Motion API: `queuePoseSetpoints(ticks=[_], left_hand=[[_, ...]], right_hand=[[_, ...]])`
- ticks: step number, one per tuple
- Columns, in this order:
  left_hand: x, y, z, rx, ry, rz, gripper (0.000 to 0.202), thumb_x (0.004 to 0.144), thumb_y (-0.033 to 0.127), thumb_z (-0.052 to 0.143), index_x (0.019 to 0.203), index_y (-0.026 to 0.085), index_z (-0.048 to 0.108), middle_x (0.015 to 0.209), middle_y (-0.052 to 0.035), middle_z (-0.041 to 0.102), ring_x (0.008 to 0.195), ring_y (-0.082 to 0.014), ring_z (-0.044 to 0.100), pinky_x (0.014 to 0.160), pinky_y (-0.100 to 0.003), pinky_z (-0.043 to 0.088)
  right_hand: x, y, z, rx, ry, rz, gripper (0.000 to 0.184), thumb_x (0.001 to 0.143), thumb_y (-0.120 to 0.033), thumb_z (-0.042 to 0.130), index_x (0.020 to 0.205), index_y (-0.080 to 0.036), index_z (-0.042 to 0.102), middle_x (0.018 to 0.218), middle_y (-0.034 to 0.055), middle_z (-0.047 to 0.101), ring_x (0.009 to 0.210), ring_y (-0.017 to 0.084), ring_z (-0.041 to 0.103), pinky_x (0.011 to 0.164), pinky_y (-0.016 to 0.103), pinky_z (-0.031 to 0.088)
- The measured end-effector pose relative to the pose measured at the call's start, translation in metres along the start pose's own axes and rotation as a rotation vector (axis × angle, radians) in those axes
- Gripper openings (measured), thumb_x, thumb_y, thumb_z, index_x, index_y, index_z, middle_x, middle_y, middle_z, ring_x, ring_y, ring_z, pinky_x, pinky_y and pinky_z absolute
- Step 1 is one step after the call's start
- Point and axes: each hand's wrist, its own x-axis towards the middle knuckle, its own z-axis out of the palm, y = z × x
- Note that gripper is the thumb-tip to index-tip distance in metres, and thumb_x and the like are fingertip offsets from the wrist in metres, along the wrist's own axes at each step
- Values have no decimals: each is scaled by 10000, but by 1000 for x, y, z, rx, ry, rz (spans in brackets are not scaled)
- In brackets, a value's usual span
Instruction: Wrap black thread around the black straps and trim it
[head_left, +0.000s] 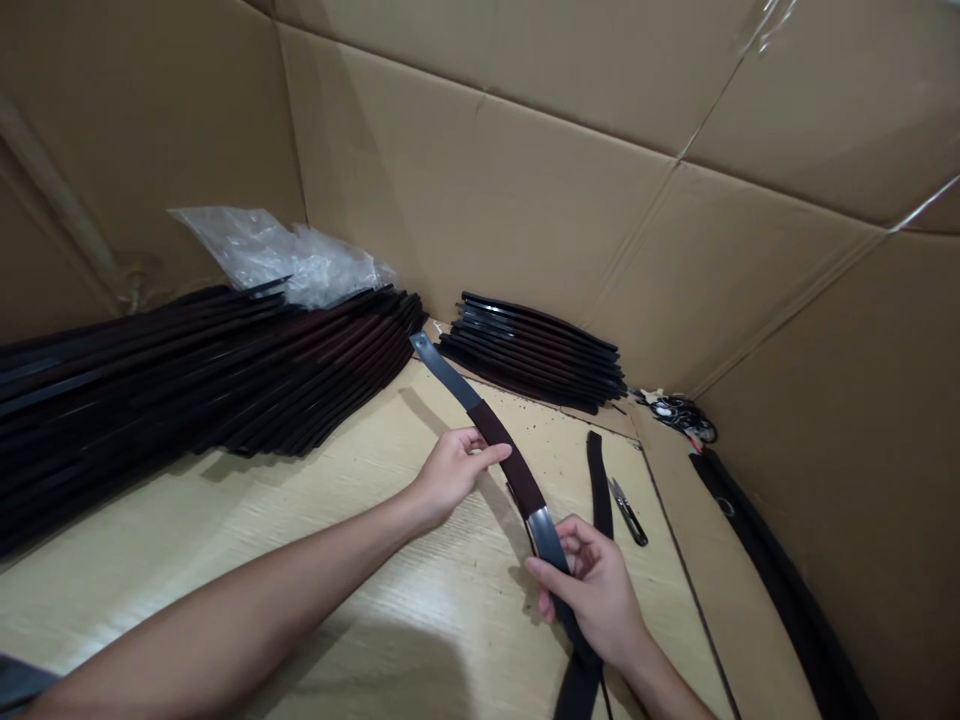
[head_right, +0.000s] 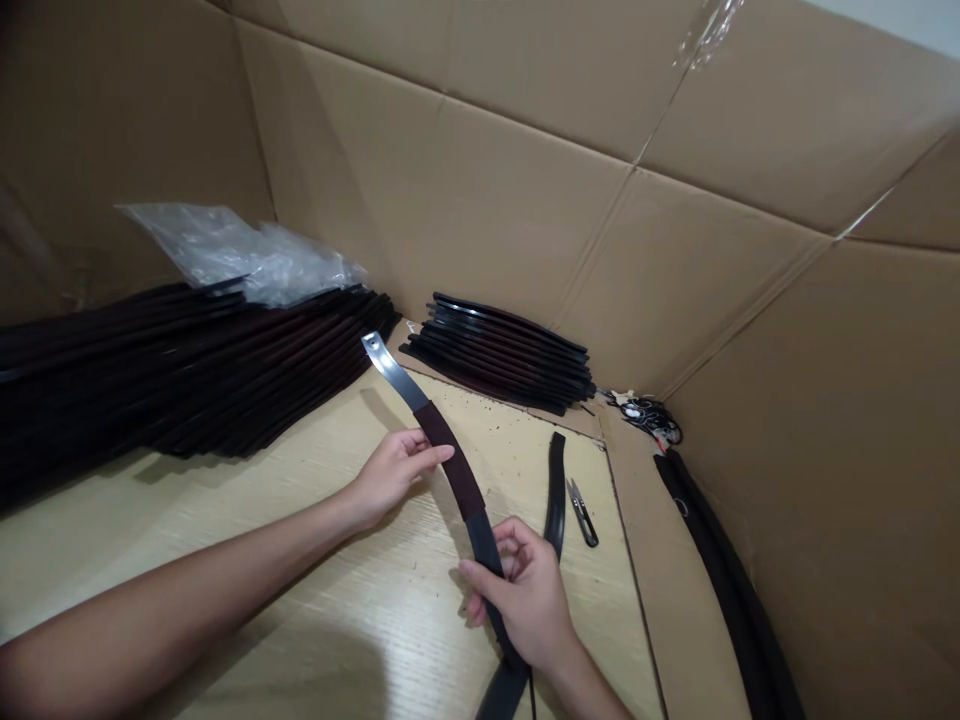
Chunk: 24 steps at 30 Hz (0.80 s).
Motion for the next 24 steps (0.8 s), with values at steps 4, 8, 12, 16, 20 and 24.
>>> queuePoseSetpoints(ticks=[4, 8, 12, 16, 20, 24], left_hand=[[-2, -2, 2, -12, 33, 28, 212, 672, 325, 766, 724, 132, 695, 724, -49, 690, 699, -178, 589, 696, -303, 416], [-5, -3, 4, -62, -46, 67, 318, 663, 392, 790, 825, 134, 701, 856, -76, 704, 850, -216, 614, 834, -345, 426], [-9, -5, 7, -169, -131, -14, 473, 578, 414, 852, 935, 146, 696, 950, -100, 712, 931, -235, 615, 869, -354, 415], [-14, -7, 10, -301, -189, -39, 448, 586, 400, 858, 907, 147, 674, 931, -104, 721, 949, -230, 620, 891, -361, 405], [-17, -6, 10, -357, -312, -59, 457, 600, 257, 867, 997, 153, 667, 1016, -111, 710, 964, -221, 625, 940, -382, 398], [-19, -3, 10, -414, -365, -60, 561, 619, 173, 846, 1132, 180, 620, 1042, -102, 701, 970, -226, 638, 922, -386, 411]], right_hand=[[0, -1, 0, 0, 22, 28, 436, 557, -396, 877, 720, -154, 554, 523, -37, 601, 334, 116, 573, 310, 186, 466], [-3, -3, -3, 24, -41, 93, 452, 580, -473, 845, 748, -135, 598, 492, -15, 601, 305, 125, 556, 283, 187, 430], [-7, 1, -6, 84, -128, 207, 554, 581, -573, 798, 869, -128, 637, 441, -23, 566, 240, 121, 491, 233, 171, 323], [-10, 2, -9, 193, -114, 294, 614, 566, -648, 748, 888, -130, 680, 364, -62, 441, 203, 58, 312, 225, 158, 190], [-11, -2, -10, 296, -208, 381, 589, 616, -679, 663, 842, -139, 730, 373, -57, 384, 224, 41, 240, 234, 175, 170], [-9, -4, -12, 340, -270, 432, 636, 626, -656, 650, 915, -95, 725, 377, -61, 419, 209, 56, 306, 225, 166, 210]])
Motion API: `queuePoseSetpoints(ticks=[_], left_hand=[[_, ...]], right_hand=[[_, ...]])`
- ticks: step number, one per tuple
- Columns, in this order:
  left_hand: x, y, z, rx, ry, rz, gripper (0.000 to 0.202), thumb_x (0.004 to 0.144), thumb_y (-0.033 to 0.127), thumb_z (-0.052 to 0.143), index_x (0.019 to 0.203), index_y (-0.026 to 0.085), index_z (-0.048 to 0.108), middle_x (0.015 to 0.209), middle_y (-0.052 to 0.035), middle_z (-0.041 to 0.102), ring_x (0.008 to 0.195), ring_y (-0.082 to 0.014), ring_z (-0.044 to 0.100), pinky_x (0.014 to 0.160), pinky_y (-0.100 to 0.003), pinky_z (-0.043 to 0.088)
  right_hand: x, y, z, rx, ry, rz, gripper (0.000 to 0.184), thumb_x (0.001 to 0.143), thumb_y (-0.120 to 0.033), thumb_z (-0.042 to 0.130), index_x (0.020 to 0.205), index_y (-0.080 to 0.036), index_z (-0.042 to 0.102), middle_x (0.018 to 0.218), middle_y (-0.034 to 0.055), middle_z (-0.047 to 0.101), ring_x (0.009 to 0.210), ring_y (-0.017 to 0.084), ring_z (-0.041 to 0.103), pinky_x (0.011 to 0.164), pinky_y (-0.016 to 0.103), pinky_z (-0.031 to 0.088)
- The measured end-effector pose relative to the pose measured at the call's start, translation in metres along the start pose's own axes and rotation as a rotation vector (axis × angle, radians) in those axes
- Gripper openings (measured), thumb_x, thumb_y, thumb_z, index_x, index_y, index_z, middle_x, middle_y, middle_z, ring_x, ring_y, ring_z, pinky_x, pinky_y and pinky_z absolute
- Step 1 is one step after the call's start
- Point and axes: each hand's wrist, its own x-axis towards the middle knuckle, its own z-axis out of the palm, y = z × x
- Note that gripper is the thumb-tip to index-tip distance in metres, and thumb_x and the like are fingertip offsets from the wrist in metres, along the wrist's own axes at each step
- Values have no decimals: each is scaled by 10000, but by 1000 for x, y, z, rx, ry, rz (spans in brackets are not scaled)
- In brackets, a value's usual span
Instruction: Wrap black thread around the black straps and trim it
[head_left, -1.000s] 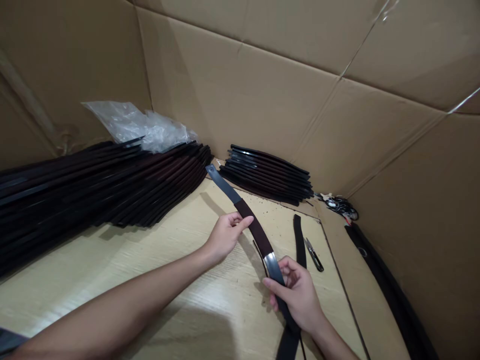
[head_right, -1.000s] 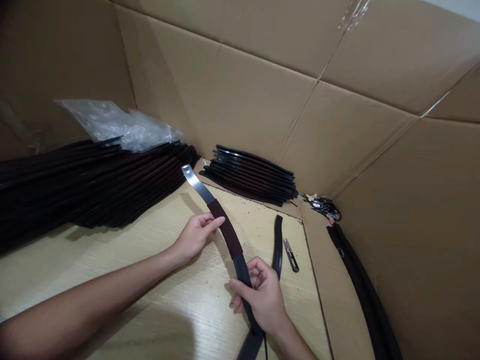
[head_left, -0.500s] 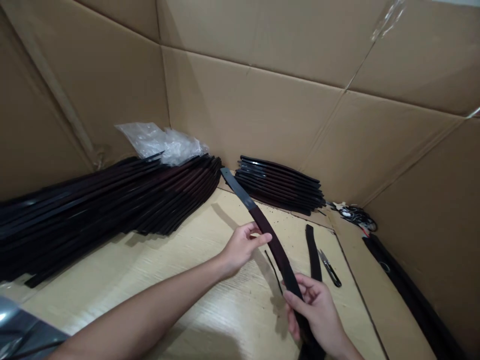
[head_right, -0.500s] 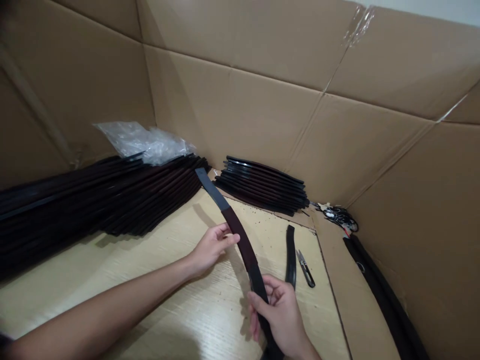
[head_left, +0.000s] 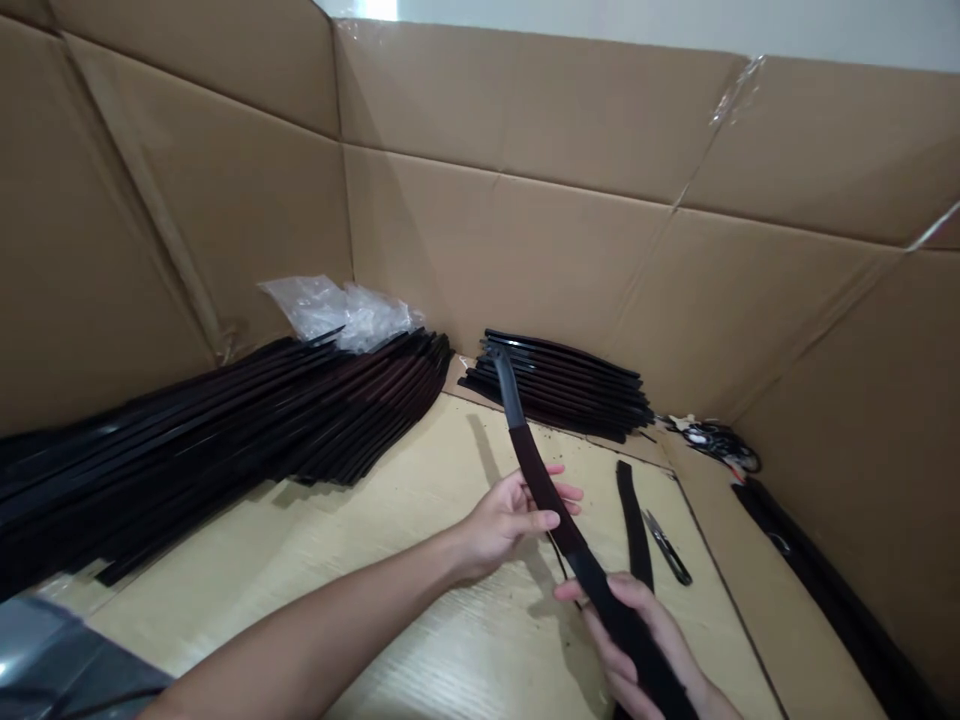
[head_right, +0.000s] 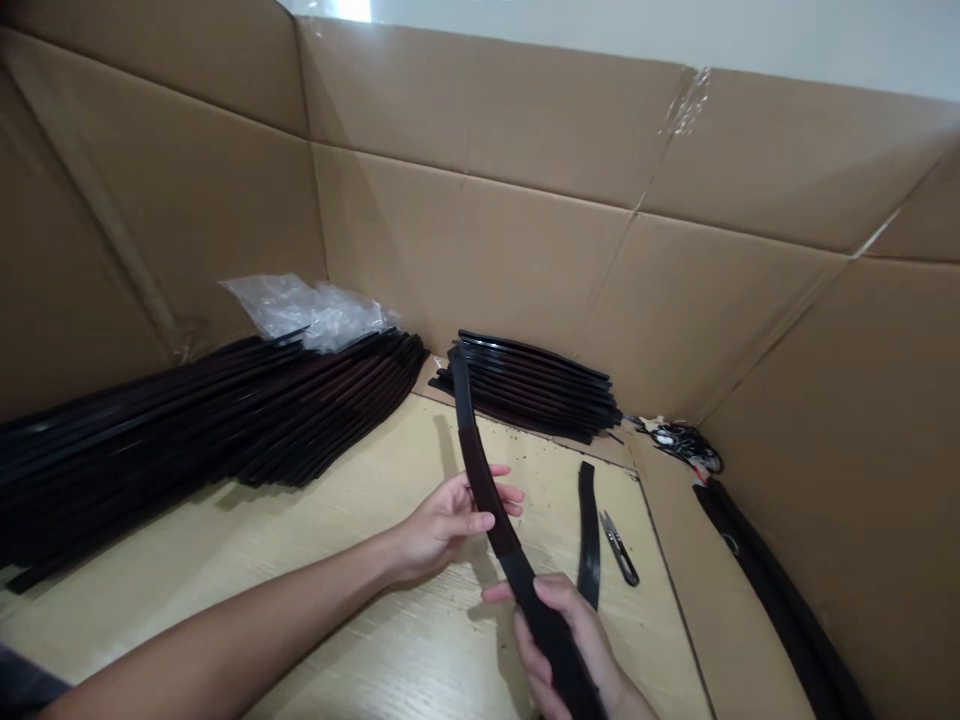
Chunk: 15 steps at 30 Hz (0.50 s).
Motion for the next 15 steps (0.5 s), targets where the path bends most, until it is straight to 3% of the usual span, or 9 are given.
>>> queuePoseSetpoints(ticks=[4, 8, 10, 15], left_hand=[[0, 4, 3, -63, 51, -11, 573, 677, 226, 811, 1201, 181, 583, 963, -79, 693, 930, -226, 654, 836, -338, 436], [3, 9, 5, -122, 185, -5, 513, 754, 335, 751, 1206, 170, 574, 771, -1, 595, 707, -142, 610, 741, -306, 462], [5, 14, 4, -146, 210, 19, 482, 771, 346, 734, 1191, 177, 570, 717, 30, 529, 609, -94, 526, 708, -292, 474], [7, 39, 1, -108, 211, 101, 382, 775, 389, 709, 1066, 175, 583, 666, 45, 434, 541, -68, 385, 495, -182, 367]], right_hand=[[5, 2, 2, -110, 105, -87, 631, 642, -677, 670, 899, -103, 711, 380, -20, 526, 261, 106, 447, 258, 176, 304], [13, 0, 4, -230, 160, -351, 603, 627, -715, 686, 698, -116, 692, 464, 44, 618, 360, 126, 534, 370, 224, 413], [14, -5, -1, -308, 185, -471, 615, 679, -718, 642, 692, -106, 702, 481, 63, 626, 382, 135, 539, 393, 242, 413], [11, -22, -27, -651, 458, -798, 497, 791, -630, 594, 705, -156, 714, 526, 39, 600, 482, 153, 532, 471, 265, 419]])
